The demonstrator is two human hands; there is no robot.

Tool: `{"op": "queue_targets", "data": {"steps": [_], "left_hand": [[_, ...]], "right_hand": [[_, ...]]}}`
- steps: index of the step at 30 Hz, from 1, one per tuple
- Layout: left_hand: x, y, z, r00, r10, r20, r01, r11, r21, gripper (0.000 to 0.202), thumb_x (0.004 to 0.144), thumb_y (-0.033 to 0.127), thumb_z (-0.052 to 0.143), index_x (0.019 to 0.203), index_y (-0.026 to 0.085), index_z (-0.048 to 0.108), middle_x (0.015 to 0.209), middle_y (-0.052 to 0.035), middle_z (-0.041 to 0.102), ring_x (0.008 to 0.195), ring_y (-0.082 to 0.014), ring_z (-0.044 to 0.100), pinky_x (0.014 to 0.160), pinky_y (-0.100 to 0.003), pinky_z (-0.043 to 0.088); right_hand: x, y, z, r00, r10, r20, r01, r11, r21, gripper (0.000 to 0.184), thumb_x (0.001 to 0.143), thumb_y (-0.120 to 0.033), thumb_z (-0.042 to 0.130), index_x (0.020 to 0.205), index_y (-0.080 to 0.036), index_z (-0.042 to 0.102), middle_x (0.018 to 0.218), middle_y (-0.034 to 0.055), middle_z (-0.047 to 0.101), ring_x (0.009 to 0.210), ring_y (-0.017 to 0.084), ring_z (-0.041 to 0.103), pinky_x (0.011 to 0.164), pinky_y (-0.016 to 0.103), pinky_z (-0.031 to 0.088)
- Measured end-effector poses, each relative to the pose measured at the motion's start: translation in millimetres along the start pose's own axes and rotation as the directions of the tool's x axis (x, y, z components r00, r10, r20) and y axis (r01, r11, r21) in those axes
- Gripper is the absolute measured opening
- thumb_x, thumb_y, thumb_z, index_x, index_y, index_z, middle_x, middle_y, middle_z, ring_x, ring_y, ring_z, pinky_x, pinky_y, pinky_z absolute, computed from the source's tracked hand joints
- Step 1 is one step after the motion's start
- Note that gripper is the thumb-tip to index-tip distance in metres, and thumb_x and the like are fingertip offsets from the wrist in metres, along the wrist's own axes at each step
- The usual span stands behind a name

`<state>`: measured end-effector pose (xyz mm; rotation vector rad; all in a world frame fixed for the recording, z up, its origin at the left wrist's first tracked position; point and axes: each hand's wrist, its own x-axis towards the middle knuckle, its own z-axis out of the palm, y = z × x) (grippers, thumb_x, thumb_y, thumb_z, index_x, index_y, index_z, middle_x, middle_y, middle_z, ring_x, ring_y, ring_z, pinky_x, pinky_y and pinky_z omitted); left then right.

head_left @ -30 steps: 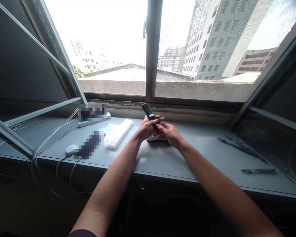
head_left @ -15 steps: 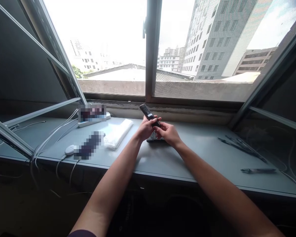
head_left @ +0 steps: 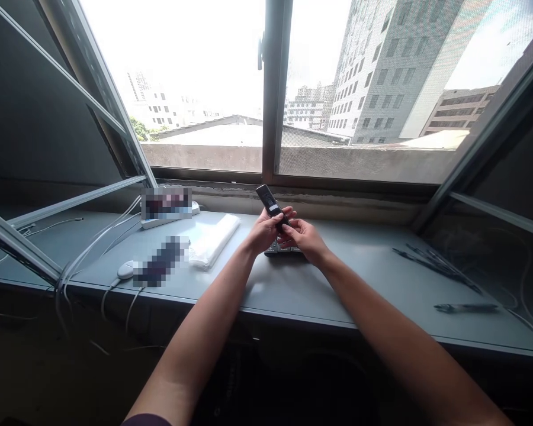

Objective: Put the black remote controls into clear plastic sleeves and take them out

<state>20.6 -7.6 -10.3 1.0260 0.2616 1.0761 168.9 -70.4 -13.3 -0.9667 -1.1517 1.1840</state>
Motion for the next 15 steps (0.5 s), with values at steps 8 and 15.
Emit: {"op": "queue_targets", "data": {"steps": [8, 15], "left_hand": [[-2.8, 1.0, 4.2, 0.997, -0.058, -0.049, 0.056, 0.998, -0.036, 0.053, 0.092, 0.025, 0.082, 0.139, 0.027, 0.059, 0.123, -0.0094, 0.074, 0.104, -0.0245, 0.076, 0.064, -0.025, 0.056], [-2.0, -1.2, 4.8, 0.996, -0.052, -0.079, 0.049, 0.998, -0.038, 0.043, 0.096, 0.036, 0.081, 0.132, 0.024, 0.061, 0.122, -0.0108, 0.074, 0.095, -0.023, 0.076, 0.064, -0.026, 0.058]], "right_hand": [[-1.2, 0.4, 0.3, 0.999, 0.013, 0.041, -0.013, 1.0, -0.004, 0.031, 0.095, -0.04, 0.088, 0.102, -0.019, 0.066, 0.088, 0.0079, 0.081, 0.073, 0.022, 0.081, 0.063, 0.032, 0.071], [-1.8, 3.1, 3.2, 1.0, -0.031, 0.0, 0.031, 0.997, -0.067, 0.045, 0.085, -0.053, 0.093, 0.103, -0.02, 0.067, 0.081, 0.0058, 0.079, 0.065, 0.022, 0.078, 0.059, 0.034, 0.068]]}}
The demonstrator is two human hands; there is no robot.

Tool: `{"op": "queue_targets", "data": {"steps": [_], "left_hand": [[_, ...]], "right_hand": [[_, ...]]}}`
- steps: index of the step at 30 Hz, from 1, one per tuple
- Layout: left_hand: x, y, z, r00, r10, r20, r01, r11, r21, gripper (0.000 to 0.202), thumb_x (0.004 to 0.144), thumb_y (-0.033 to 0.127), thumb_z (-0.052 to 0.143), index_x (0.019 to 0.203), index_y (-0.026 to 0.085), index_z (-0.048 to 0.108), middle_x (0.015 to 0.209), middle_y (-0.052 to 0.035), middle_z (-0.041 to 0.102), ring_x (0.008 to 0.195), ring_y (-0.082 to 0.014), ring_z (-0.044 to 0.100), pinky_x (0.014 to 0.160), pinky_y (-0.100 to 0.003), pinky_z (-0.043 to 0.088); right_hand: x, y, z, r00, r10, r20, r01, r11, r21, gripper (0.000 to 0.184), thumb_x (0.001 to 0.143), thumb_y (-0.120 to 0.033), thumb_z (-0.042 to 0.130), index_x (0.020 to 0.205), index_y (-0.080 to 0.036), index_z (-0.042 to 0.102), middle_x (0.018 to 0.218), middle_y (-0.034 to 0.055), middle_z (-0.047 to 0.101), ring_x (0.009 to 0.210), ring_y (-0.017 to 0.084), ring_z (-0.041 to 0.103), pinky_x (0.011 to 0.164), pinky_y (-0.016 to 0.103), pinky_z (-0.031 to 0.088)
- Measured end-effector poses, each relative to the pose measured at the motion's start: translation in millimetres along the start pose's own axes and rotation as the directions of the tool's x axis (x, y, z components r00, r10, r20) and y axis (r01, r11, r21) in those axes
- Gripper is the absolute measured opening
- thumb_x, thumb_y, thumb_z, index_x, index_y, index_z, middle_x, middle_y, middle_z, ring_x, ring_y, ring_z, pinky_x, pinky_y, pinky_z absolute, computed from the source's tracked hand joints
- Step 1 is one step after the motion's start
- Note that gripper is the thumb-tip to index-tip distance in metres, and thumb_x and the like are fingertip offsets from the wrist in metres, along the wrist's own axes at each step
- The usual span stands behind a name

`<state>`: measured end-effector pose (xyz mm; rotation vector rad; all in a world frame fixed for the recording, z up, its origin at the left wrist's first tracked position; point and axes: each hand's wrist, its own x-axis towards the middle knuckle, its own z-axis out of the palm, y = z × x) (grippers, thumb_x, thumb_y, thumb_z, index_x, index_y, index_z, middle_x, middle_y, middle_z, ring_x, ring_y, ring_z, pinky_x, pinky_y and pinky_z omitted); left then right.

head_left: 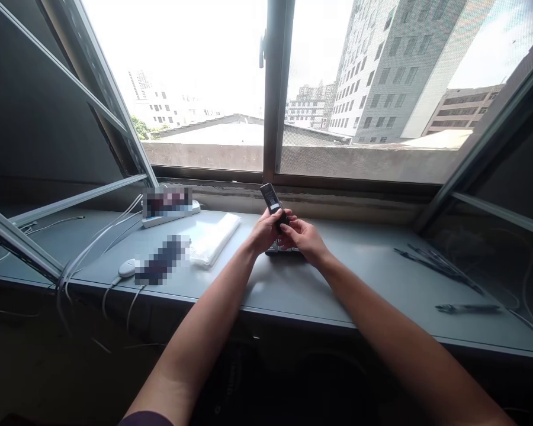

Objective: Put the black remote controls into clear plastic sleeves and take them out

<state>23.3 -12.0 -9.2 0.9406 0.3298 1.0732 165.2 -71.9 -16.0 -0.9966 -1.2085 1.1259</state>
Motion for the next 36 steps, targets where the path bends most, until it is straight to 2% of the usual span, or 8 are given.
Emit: {"op": "queue_targets", "data": {"steps": [5, 10, 15, 20, 25, 28, 31, 36], "left_hand": [[4.7, 1.0, 2.4, 0.992, 0.065, -0.106, -0.064, 0.998, 0.009, 0.049, 0.096, 0.04, 0.081, 0.137, 0.027, 0.057, 0.147, -0.0125, 0.065, 0.119, -0.0268, 0.075, 0.081, -0.03, 0.065], [8.6, 5.8, -3.4, 0.953, 0.127, -0.275, -0.145, 0.988, -0.045, 0.053, 0.101, 0.036, 0.074, 0.146, 0.034, 0.046, 0.16, -0.0092, 0.056, 0.118, -0.0267, 0.077, 0.092, -0.041, 0.068], [14.0, 12.8, -24.3, 0.927, 0.102, -0.361, -0.115, 0.993, -0.014, 0.027, 0.107, 0.021, 0.05, 0.133, 0.021, 0.055, 0.127, -0.0145, 0.073, 0.103, -0.0229, 0.08, 0.091, -0.039, 0.067], [15.7, 21.0, -51.2, 0.832, 0.134, -0.539, 0.027, 0.96, 0.28, 0.051, 0.095, 0.009, 0.053, 0.146, 0.017, 0.053, 0.104, -0.0106, 0.075, 0.08, -0.0182, 0.079, 0.081, -0.034, 0.066], [7.3, 22.5, -59.4, 0.829, 0.173, -0.532, 0.264, 0.717, 0.645, 0.062, 0.097, 0.025, 0.058, 0.158, 0.02, 0.05, 0.104, -0.0115, 0.078, 0.07, -0.0225, 0.079, 0.071, -0.034, 0.064], [3.2, 21.0, -56.9, 0.835, 0.259, -0.485, 0.354, 0.423, 0.835, 0.06, 0.097, 0.024, 0.059, 0.156, 0.016, 0.056, 0.118, -0.0163, 0.081, 0.098, -0.0287, 0.082, 0.093, -0.037, 0.062], [2.8, 17.9, -57.0, 0.866, 0.326, -0.38, 0.353, 0.14, 0.925, 0.052, 0.096, 0.017, 0.058, 0.148, 0.012, 0.066, 0.14, -0.0192, 0.074, 0.133, -0.0289, 0.07, 0.115, -0.035, 0.05], [5.8, 10.8, -59.2, 0.936, 0.246, -0.251, 0.262, -0.015, 0.965, 0.05, 0.093, 0.009, 0.056, 0.138, 0.012, 0.075, 0.144, -0.0188, 0.071, 0.133, -0.0252, 0.068, 0.118, -0.03, 0.046]], "right_hand": [[-2.5, 0.4, -2.7, 0.958, -0.266, -0.106, 0.233, 0.939, -0.252, 0.047, 0.083, -0.06, 0.089, 0.104, -0.023, 0.071, 0.072, -0.0013, 0.072, 0.052, 0.016, 0.062, 0.048, 0.03, 0.054], [-6.4, 3.6, -0.6, 0.89, -0.453, 0.061, 0.425, 0.773, -0.471, 0.035, 0.093, -0.054, 0.081, 0.112, -0.024, 0.082, 0.078, 0.0018, 0.073, 0.064, 0.018, 0.063, 0.064, 0.031, 0.055], [-6.9, 8.7, 2.8, 0.847, -0.495, 0.191, 0.512, 0.668, -0.54, 0.028, 0.102, -0.049, 0.071, 0.109, -0.024, 0.082, 0.087, 0.0052, 0.077, 0.072, 0.02, 0.067, 0.067, 0.032, 0.054], [-6.9, 7.3, -0.8, 0.867, -0.468, 0.17, 0.474, 0.669, -0.572, 0.032, 0.105, -0.051, 0.066, 0.106, -0.022, 0.08, 0.083, 0.005, 0.076, 0.071, 0.02, 0.067, 0.066, 0.031, 0.054], [-6.2, 6.0, -3.9, 0.87, -0.468, 0.153, 0.46, 0.662, -0.591, 0.032, 0.106, -0.049, 0.063, 0.102, -0.022, 0.078, 0.084, 0.0049, 0.077, 0.071, 0.02, 0.067, 0.066, 0.031, 0.053], [-5.8, 5.4, -4.3, 0.872, -0.463, 0.161, 0.453, 0.637, -0.623, 0.028, 0.106, -0.046, 0.063, 0.102, -0.022, 0.078, 0.083, 0.004, 0.077, 0.072, 0.021, 0.069, 0.069, 0.032, 0.053], [-4.1, 5.7, -6.3, 0.884, -0.445, 0.139, 0.411, 0.603, -0.684, 0.024, 0.104, -0.041, 0.064, 0.108, -0.022, 0.077, 0.082, 0.0031, 0.077, 0.072, 0.021, 0.07, 0.073, 0.033, 0.054], [2.6, 9.1, -14.1, 0.909, -0.4, 0.117, 0.338, 0.543, -0.768, 0.021, 0.103, -0.034, 0.064, 0.111, -0.021, 0.078, 0.101, 0.0076, 0.082, 0.092, 0.025, 0.075, 0.086, 0.037, 0.057]]}}
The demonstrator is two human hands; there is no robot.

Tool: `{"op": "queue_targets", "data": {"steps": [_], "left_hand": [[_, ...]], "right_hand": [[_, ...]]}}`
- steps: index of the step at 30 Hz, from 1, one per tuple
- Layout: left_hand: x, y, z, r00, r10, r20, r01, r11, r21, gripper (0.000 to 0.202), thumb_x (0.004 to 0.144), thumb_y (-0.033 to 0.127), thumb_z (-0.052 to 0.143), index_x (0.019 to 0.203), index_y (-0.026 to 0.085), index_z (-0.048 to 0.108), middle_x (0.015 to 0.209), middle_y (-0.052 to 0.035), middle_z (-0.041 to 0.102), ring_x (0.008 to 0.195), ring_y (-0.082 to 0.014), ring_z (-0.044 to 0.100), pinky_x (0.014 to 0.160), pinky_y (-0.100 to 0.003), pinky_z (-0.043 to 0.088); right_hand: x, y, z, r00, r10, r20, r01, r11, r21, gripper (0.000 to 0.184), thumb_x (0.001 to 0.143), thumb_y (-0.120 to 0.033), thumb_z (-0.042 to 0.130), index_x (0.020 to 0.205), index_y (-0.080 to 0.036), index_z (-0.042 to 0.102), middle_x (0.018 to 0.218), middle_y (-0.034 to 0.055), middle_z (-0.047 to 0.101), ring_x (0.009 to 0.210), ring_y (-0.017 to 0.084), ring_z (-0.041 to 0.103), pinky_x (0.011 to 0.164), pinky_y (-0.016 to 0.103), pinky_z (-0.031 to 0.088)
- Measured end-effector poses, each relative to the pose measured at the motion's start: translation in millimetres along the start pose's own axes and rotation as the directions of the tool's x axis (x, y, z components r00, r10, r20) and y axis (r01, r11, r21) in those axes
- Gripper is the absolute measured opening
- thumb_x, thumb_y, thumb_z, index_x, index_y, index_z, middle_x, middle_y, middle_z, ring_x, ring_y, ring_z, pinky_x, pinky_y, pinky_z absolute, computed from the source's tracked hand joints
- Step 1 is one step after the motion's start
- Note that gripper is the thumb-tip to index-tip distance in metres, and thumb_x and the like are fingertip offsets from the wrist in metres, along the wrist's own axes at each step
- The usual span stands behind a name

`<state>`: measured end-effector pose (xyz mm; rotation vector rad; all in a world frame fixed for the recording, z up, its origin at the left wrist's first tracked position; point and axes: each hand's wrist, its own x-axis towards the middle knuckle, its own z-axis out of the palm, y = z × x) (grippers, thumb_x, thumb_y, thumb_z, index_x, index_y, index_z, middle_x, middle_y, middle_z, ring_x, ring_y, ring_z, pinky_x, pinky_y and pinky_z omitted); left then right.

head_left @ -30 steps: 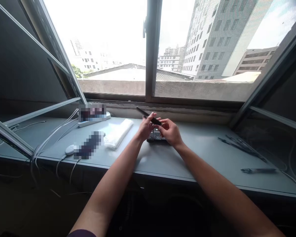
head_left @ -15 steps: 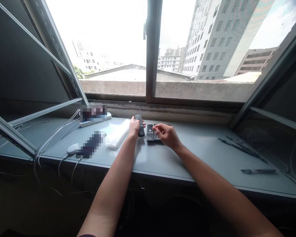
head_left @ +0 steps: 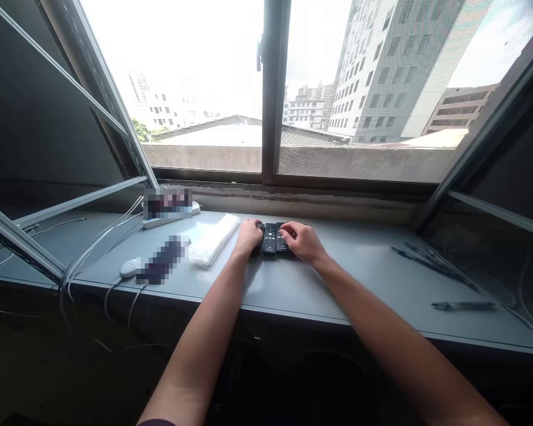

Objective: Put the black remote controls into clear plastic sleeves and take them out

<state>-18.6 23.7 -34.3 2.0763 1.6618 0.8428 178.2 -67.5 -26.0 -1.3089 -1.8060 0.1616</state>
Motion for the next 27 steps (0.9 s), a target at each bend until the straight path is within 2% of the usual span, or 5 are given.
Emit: {"op": "queue_targets", "data": {"steps": [5, 8, 11, 20, 27], "left_hand": [[-0.4, 1.4, 6.7, 0.987, 0.153, 0.043, -0.152, 0.988, -0.018, 0.041, 0.1, 0.021, 0.057, 0.134, 0.016, 0.08, 0.148, -0.0149, 0.069, 0.141, -0.024, 0.063, 0.124, -0.027, 0.041], [-1.3, 1.3, 12.8, 0.965, 0.242, 0.099, -0.244, 0.97, 0.01, 0.04, 0.104, 0.036, 0.059, 0.135, 0.023, 0.08, 0.151, -0.0098, 0.069, 0.144, -0.0242, 0.061, 0.125, -0.029, 0.04], [-1.6, 2.0, 20.2, 0.951, 0.282, 0.129, -0.294, 0.953, 0.079, 0.041, 0.104, 0.038, 0.059, 0.137, 0.025, 0.079, 0.152, -0.0088, 0.068, 0.146, -0.0259, 0.059, 0.128, -0.032, 0.038], [-2.4, 15.1, 32.9, 0.944, 0.3, 0.138, -0.318, 0.939, 0.131, 0.04, 0.107, 0.038, 0.055, 0.139, 0.028, 0.077, 0.152, -0.0099, 0.066, 0.15, -0.0293, 0.054, 0.13, -0.039, 0.035], [-6.2, 28.2, 36.2, 0.95, 0.29, 0.117, -0.306, 0.939, 0.16, 0.039, 0.106, 0.041, 0.056, 0.133, 0.025, 0.079, 0.145, -0.0133, 0.069, 0.141, -0.0329, 0.059, 0.123, -0.043, 0.044]], "right_hand": [[1.1, 10.8, 2.5, 0.998, -0.001, 0.055, 0.013, 0.975, -0.224, 0.033, 0.106, -0.035, 0.06, 0.127, -0.018, 0.079, 0.127, 0.0133, 0.08, 0.125, 0.031, 0.067, 0.114, 0.044, 0.05], [-1.0, 14.6, 4.3, 0.98, 0.1, 0.175, -0.028, 0.927, -0.375, 0.05, 0.109, -0.047, 0.058, 0.145, -0.016, 0.073, 0.153, 0.0153, 0.067, 0.146, 0.035, 0.054, 0.127, 0.048, 0.037], [-3.3, 15.7, 3.9, 0.929, 0.201, 0.31, -0.034, 0.882, -0.47, 0.061, 0.112, -0.056, 0.05, 0.159, -0.019, 0.063, 0.169, 0.0135, 0.053, 0.157, 0.038, 0.043, 0.131, 0.052, 0.03], [-2.4, 22.4, -1.8, 0.915, 0.228, 0.334, -0.028, 0.859, -0.511, 0.062, 0.114, -0.058, 0.042, 0.16, -0.022, 0.061, 0.169, 0.0128, 0.053, 0.155, 0.039, 0.044, 0.129, 0.053, 0.033], [-1.7, 32.0, -2.8, 0.922, 0.221, 0.316, -0.025, 0.852, -0.522, 0.057, 0.115, -0.054, 0.042, 0.158, -0.023, 0.064, 0.166, 0.013, 0.055, 0.154, 0.038, 0.046, 0.129, 0.049, 0.033]]}}
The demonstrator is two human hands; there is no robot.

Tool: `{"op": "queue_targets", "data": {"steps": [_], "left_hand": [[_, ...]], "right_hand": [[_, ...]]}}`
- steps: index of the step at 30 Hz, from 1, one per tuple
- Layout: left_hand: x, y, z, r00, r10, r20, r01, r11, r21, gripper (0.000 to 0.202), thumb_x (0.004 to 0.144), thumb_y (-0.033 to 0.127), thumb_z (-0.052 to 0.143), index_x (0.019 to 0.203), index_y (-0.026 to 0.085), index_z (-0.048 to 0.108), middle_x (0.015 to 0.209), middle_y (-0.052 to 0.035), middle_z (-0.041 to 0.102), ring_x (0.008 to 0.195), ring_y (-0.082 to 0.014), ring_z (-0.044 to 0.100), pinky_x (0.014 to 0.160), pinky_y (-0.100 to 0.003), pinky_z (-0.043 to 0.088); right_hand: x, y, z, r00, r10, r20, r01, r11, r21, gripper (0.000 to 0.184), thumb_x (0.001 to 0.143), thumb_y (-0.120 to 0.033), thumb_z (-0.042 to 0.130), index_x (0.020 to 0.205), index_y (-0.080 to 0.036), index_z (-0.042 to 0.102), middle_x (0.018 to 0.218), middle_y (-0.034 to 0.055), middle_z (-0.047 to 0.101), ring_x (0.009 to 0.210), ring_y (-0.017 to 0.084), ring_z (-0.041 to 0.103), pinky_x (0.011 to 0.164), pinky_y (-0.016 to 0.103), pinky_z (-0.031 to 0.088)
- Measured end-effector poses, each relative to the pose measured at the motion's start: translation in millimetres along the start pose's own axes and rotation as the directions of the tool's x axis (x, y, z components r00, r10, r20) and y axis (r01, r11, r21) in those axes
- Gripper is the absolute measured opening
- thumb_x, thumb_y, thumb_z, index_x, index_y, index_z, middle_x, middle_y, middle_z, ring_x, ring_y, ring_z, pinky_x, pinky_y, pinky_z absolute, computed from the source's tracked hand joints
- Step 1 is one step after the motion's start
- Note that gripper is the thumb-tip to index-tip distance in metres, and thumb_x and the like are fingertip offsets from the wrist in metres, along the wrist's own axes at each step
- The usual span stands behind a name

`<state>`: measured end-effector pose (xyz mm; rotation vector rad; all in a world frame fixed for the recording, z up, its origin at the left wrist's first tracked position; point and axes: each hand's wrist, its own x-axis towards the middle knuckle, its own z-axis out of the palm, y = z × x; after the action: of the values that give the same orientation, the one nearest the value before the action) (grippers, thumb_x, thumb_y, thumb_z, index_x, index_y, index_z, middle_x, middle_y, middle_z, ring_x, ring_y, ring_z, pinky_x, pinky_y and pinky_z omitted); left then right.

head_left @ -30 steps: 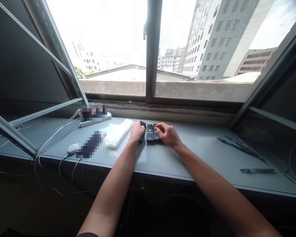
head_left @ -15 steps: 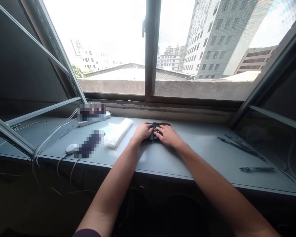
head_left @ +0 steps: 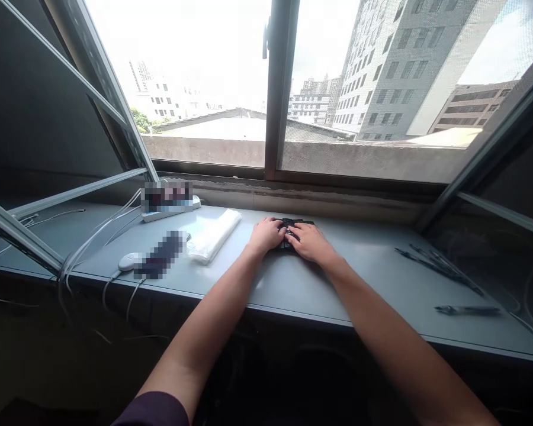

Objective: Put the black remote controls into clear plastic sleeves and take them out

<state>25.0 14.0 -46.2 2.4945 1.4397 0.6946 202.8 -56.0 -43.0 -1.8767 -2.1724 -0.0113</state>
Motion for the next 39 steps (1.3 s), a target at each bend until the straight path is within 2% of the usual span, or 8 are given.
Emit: {"op": "queue_targets", "data": {"steps": [7, 14, 21, 26, 30, 33, 36, 39], "left_hand": [[-2.4, 2.5, -1.1, 0.999, 0.016, -0.027, -0.016, 1.0, -0.004, 0.035, 0.105, 0.038, 0.057, 0.125, 0.026, 0.084, 0.138, -0.0125, 0.074, 0.138, -0.0325, 0.062, 0.122, -0.041, 0.045], [-5.3, 8.8, -8.6, 0.996, -0.024, -0.083, 0.014, 0.993, -0.114, 0.038, 0.108, 0.034, 0.049, 0.109, 0.024, 0.086, 0.128, -0.0107, 0.079, 0.122, -0.0288, 0.07, 0.112, -0.037, 0.051], [-5.6, 14.8, -16.3, 0.995, -0.035, -0.09, 0.023, 0.992, -0.126, 0.044, 0.112, 0.038, 0.044, 0.105, 0.022, 0.084, 0.122, -0.0128, 0.079, 0.117, -0.0281, 0.07, 0.108, -0.036, 0.052], [-5.9, 11.1, -26.5, 0.983, -0.036, -0.181, 0.023, 0.997, -0.07, 0.045, 0.113, 0.041, 0.041, 0.114, 0.021, 0.081, 0.129, -0.0151, 0.075, 0.125, -0.0291, 0.066, 0.116, -0.038, 0.046], [-8.1, -9.3, -38.0, 0.944, -0.158, -0.29, 0.186, 0.98, 0.071, 0.042, 0.11, 0.042, 0.045, 0.122, 0.02, 0.078, 0.145, -0.0196, 0.067, 0.152, -0.0376, 0.045, 0.13, -0.054, 0.029], [-10.9, -29.0, -45.0, 0.897, -0.349, -0.271, 0.391, 0.913, 0.116, 0.05, 0.109, 0.05, 0.044, 0.128, 0.016, 0.075, 0.16, -0.0253, 0.055, 0.162, -0.0462, 0.028, 0.129, -0.067, 0.02], [-12.6, -41.3, -48.9, 0.836, -0.524, -0.163, 0.547, 0.823, 0.156, 0.061, 0.108, 0.057, 0.039, 0.127, 0.011, 0.076, 0.155, -0.0323, 0.056, 0.154, -0.0517, 0.039, 0.123, -0.07, 0.028], [-12.9, -43.1, -49.8, 0.829, -0.546, -0.123, 0.559, 0.81, 0.178, 0.063, 0.107, 0.06, 0.039, 0.126, 0.012, 0.075, 0.142, -0.0322, 0.065, 0.141, -0.0482, 0.054, 0.117, -0.065, 0.036]], "right_hand": [[0.0, -2.1, 0.6, 1.0, 0.005, -0.002, -0.005, 1.0, 0.007, 0.057, 0.116, -0.051, 0.041, 0.159, -0.021, 0.063, 0.167, 0.0127, 0.055, 0.155, 0.036, 0.046, 0.13, 0.049, 0.031], [-2.4, -6.9, 0.3, 0.999, 0.039, 0.027, -0.039, 0.999, -0.013, 0.058, 0.116, -0.049, 0.038, 0.163, -0.022, 0.058, 0.17, 0.0122, 0.052, 0.158, 0.041, 0.044, 0.129, 0.058, 0.031], [-1.5, -7.1, -0.7, 0.999, 0.032, 0.011, -0.032, 0.999, -0.021, 0.058, 0.116, -0.049, 0.039, 0.162, -0.021, 0.059, 0.169, 0.0139, 0.053, 0.156, 0.041, 0.046, 0.128, 0.057, 0.033], [-0.5, -7.0, -3.3, 1.0, 0.017, 0.008, -0.017, 1.0, -0.015, 0.06, 0.116, -0.051, 0.039, 0.16, -0.017, 0.061, 0.168, 0.0154, 0.054, 0.156, 0.04, 0.047, 0.129, 0.052, 0.032], [-0.3, -7.9, -5.0, 1.0, 0.013, -0.022, -0.013, 1.0, 0.015, 0.057, 0.115, -0.05, 0.041, 0.155, -0.019, 0.066, 0.164, 0.0158, 0.058, 0.153, 0.037, 0.05, 0.127, 0.051, 0.035], [-0.2, -8.0, -5.1, 0.999, 0.013, -0.052, -0.012, 1.0, 0.026, 0.053, 0.114, -0.049, 0.045, 0.149, -0.02, 0.072, 0.16, 0.0156, 0.062, 0.15, 0.035, 0.053, 0.126, 0.049, 0.036], [-0.4, -7.8, -5.1, 0.997, 0.003, -0.076, 0.0, 0.999, 0.037, 0.05, 0.114, -0.049, 0.048, 0.145, -0.019, 0.074, 0.157, 0.0154, 0.065, 0.148, 0.034, 0.056, 0.125, 0.046, 0.037], [-0.9, -7.8, -6.3, 0.996, 0.002, -0.093, 0.003, 0.999, 0.054, 0.048, 0.113, -0.047, 0.05, 0.141, -0.019, 0.076, 0.153, 0.0154, 0.067, 0.145, 0.034, 0.058, 0.124, 0.045, 0.039]]}}
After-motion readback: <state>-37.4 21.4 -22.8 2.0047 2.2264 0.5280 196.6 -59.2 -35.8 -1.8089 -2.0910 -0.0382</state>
